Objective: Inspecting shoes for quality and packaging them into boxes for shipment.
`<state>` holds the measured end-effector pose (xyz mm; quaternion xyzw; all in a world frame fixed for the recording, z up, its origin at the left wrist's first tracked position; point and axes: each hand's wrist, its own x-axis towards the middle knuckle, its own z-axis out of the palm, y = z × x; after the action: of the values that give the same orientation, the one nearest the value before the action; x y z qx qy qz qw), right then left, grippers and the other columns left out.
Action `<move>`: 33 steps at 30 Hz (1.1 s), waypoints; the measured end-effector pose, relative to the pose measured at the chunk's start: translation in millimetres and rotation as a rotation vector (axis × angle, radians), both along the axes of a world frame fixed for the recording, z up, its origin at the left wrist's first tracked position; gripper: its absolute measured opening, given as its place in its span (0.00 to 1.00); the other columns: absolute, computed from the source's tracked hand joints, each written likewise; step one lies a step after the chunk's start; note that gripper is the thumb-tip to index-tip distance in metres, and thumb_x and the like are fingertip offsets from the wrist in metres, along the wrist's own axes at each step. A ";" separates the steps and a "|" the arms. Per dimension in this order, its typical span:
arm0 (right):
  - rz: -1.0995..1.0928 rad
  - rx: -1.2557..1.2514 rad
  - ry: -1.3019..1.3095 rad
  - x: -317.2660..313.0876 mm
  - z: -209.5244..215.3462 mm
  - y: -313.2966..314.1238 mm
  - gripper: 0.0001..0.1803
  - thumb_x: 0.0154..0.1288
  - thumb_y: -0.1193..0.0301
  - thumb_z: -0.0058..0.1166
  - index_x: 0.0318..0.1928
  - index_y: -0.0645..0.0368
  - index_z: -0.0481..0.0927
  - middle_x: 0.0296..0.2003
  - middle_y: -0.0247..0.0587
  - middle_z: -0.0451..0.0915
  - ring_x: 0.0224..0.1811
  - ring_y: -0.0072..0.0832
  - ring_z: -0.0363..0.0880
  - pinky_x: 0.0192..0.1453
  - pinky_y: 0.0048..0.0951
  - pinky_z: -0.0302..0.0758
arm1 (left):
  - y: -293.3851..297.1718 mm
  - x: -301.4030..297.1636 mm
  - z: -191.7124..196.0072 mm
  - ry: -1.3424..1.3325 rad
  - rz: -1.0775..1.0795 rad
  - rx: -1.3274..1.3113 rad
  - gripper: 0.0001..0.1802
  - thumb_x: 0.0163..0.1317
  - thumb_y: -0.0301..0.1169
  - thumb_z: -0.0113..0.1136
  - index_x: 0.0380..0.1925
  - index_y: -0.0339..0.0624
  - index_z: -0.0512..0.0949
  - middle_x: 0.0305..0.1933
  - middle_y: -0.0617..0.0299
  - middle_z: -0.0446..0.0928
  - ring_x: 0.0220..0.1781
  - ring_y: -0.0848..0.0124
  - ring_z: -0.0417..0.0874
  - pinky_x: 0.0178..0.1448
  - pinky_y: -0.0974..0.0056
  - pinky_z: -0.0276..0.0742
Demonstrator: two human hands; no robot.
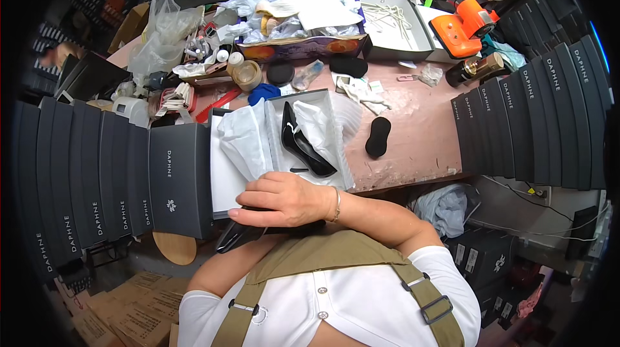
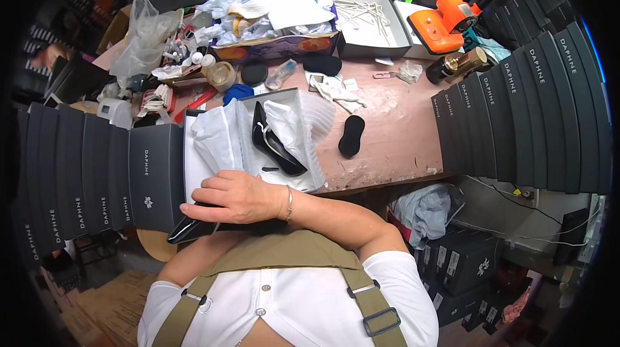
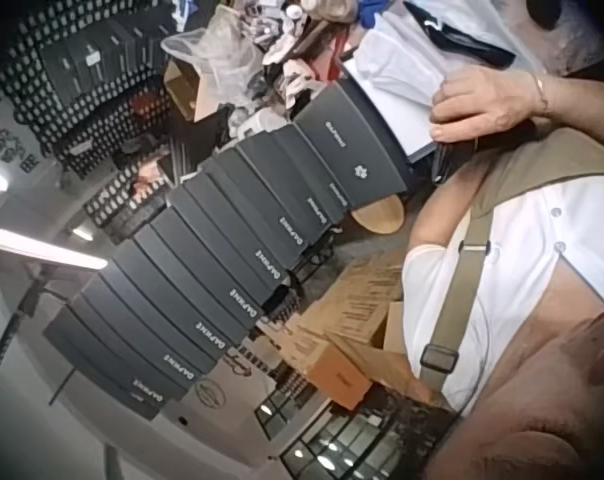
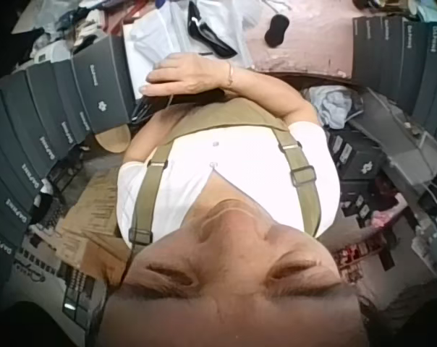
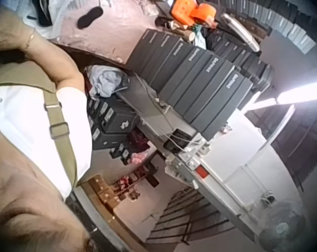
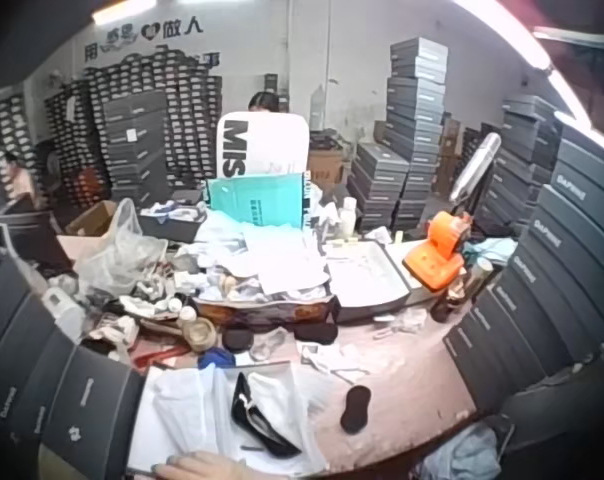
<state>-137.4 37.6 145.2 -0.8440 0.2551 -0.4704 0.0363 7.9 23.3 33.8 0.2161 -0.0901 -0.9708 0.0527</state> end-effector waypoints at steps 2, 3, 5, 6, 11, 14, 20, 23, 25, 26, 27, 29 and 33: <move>-0.023 -0.002 -0.024 -7.1 1.8 4.1 0.21 0.56 0.75 0.55 0.52 0.55 0.75 0.41 0.38 0.76 0.38 0.30 0.77 0.37 0.26 0.74 | 9.8 -3.1 -3.3 -0.004 0.019 0.042 0.29 0.68 0.47 0.46 0.63 0.41 0.61 0.61 0.49 0.68 0.62 0.58 0.71 0.64 0.51 0.71; -0.038 -0.016 -0.040 -10.3 2.9 5.3 0.21 0.56 0.74 0.55 0.53 0.55 0.75 0.40 0.38 0.76 0.38 0.30 0.77 0.37 0.27 0.74 | 11.2 -5.6 -5.5 -0.003 0.031 0.057 0.28 0.68 0.46 0.46 0.62 0.41 0.62 0.61 0.49 0.68 0.62 0.57 0.72 0.64 0.51 0.71; -0.037 -0.022 -0.050 -15.8 6.0 7.8 0.21 0.56 0.74 0.55 0.53 0.52 0.75 0.40 0.39 0.77 0.37 0.30 0.78 0.38 0.27 0.75 | 8.3 -11.8 -10.2 0.012 0.042 0.077 0.26 0.69 0.43 0.47 0.61 0.40 0.63 0.60 0.48 0.69 0.61 0.56 0.73 0.64 0.50 0.71; -0.016 -0.022 -0.030 -16.4 6.2 9.3 0.21 0.57 0.73 0.55 0.54 0.51 0.75 0.41 0.39 0.77 0.38 0.30 0.78 0.39 0.27 0.75 | 8.4 -13.9 -12.0 0.021 0.044 0.093 0.25 0.69 0.41 0.47 0.60 0.39 0.64 0.59 0.47 0.69 0.60 0.55 0.73 0.64 0.49 0.72; 0.001 0.152 0.076 -39.6 7.8 6.1 0.26 0.54 0.63 0.62 0.55 0.50 0.75 0.48 0.46 0.75 0.50 0.37 0.76 0.52 0.34 0.74 | 17.9 -11.5 -44.7 0.081 0.145 0.202 0.19 0.69 0.35 0.49 0.56 0.37 0.67 0.56 0.45 0.71 0.58 0.51 0.75 0.64 0.47 0.73; -0.688 0.589 -0.178 -107.8 -49.2 19.7 0.37 0.56 0.61 0.64 0.63 0.62 0.66 0.60 0.58 0.68 0.61 0.56 0.66 0.64 0.44 0.65 | 8.2 -14.3 -9.9 -0.094 0.369 0.172 0.20 0.66 0.39 0.53 0.52 0.35 0.71 0.51 0.42 0.74 0.54 0.46 0.78 0.62 0.40 0.73; -1.393 1.038 0.090 -217.9 -227.3 63.5 0.38 0.58 0.54 0.60 0.64 0.58 0.64 0.62 0.60 0.62 0.63 0.56 0.64 0.66 0.44 0.64 | 19.2 -6.8 -15.3 -0.366 0.795 0.129 0.23 0.66 0.44 0.49 0.49 0.36 0.71 0.54 0.38 0.73 0.55 0.44 0.76 0.60 0.32 0.70; -1.386 1.095 0.021 -217.6 -253.8 63.7 0.33 0.57 0.61 0.56 0.62 0.62 0.66 0.58 0.60 0.67 0.61 0.53 0.66 0.65 0.43 0.65 | 21.6 -1.8 -29.0 -0.459 0.814 0.245 0.27 0.68 0.49 0.37 0.51 0.37 0.71 0.57 0.40 0.72 0.56 0.42 0.74 0.57 0.31 0.71; -1.404 1.024 -0.051 -220.0 -258.7 61.7 0.28 0.56 0.70 0.48 0.59 0.65 0.69 0.55 0.58 0.71 0.59 0.47 0.69 0.64 0.39 0.66 | 20.6 -5.2 -28.0 -0.550 0.756 0.175 0.27 0.69 0.49 0.38 0.51 0.36 0.71 0.56 0.41 0.72 0.56 0.41 0.74 0.56 0.32 0.72; -1.347 1.038 -0.184 -220.9 -257.0 65.2 0.27 0.57 0.71 0.47 0.59 0.66 0.69 0.54 0.57 0.71 0.59 0.46 0.69 0.64 0.38 0.66 | 20.4 -6.3 -29.1 -0.542 0.757 0.162 0.27 0.69 0.48 0.39 0.51 0.36 0.71 0.55 0.41 0.72 0.56 0.42 0.74 0.56 0.32 0.73; -1.290 1.047 -0.316 -223.0 -254.0 72.0 0.27 0.57 0.72 0.46 0.59 0.67 0.70 0.54 0.56 0.71 0.58 0.45 0.70 0.64 0.37 0.66 | 19.9 -6.7 -30.7 -0.534 0.756 0.148 0.26 0.69 0.48 0.39 0.51 0.36 0.71 0.55 0.41 0.73 0.55 0.42 0.75 0.56 0.33 0.73; -1.026 0.966 -0.378 -193.3 -189.1 65.6 0.25 0.59 0.75 0.41 0.58 0.68 0.70 0.55 0.53 0.72 0.58 0.42 0.70 0.64 0.33 0.66 | 22.0 0.1 -38.6 -0.489 0.754 0.106 0.25 0.69 0.47 0.41 0.50 0.37 0.71 0.54 0.44 0.74 0.55 0.45 0.76 0.56 0.36 0.75; -0.326 0.683 0.033 -79.8 -80.6 58.9 0.26 0.50 0.80 0.54 0.54 0.61 0.75 0.53 0.48 0.73 0.54 0.42 0.74 0.59 0.39 0.70 | 22.8 3.8 -56.2 -0.415 0.728 0.026 0.22 0.67 0.46 0.47 0.50 0.41 0.72 0.53 0.51 0.75 0.55 0.55 0.77 0.58 0.47 0.77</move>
<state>-217.3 96.5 64.6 -0.7391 0.5287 -0.3441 0.2363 11.7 46.2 -22.4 0.4256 -0.0041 -0.8256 0.3704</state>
